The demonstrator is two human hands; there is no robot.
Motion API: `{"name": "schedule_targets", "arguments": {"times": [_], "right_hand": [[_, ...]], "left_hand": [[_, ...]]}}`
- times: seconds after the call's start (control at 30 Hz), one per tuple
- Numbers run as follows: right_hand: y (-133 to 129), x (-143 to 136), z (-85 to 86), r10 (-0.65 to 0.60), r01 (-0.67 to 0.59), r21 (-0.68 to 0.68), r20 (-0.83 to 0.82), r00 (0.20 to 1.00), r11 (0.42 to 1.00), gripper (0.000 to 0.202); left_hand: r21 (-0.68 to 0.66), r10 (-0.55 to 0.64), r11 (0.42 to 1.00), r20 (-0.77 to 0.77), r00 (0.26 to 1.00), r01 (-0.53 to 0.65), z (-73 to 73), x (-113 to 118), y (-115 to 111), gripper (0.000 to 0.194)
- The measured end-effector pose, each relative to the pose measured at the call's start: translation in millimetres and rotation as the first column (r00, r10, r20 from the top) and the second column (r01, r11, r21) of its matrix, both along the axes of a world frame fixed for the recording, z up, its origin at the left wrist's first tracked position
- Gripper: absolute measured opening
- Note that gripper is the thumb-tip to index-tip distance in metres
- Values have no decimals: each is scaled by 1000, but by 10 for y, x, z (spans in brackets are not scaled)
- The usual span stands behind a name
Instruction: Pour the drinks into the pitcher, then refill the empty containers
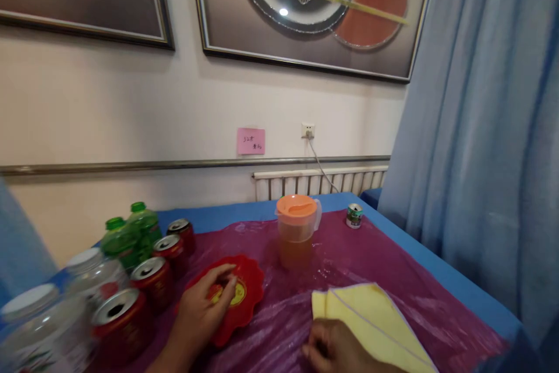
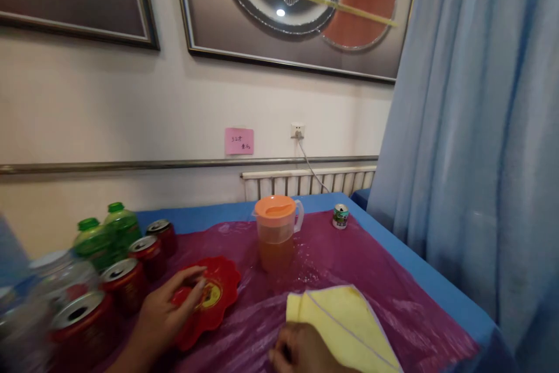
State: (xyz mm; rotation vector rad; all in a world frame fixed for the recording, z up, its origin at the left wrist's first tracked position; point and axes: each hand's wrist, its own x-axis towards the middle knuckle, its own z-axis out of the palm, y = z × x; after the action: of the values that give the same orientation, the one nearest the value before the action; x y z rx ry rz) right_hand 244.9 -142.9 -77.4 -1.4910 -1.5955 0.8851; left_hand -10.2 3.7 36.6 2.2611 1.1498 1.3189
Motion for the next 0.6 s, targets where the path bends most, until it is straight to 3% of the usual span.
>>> {"name": "schedule_targets", "arguments": {"times": [0.13, 0.3, 0.47, 0.6], "right_hand": [[-4, 130, 46, -125, 132, 24, -203, 971, 991, 39], [-27, 148, 121, -201, 179, -93, -344, 917, 979, 56], [-47, 90, 170, -242, 215, -114, -361, 901, 970, 59], [-53, 87, 150, -250, 220, -122, -350, 903, 968, 58]], "left_hand": [[-112, 10, 994, 36, 999, -6, 1, 48, -119, 28], [-147, 46, 988, 29, 998, -42, -10, 20, -212, 28], [-153, 42, 987, 6, 999, -40, 217, -71, -229, 27], [-161, 38, 986, -32, 999, -43, 357, -327, -364, 30]]}}
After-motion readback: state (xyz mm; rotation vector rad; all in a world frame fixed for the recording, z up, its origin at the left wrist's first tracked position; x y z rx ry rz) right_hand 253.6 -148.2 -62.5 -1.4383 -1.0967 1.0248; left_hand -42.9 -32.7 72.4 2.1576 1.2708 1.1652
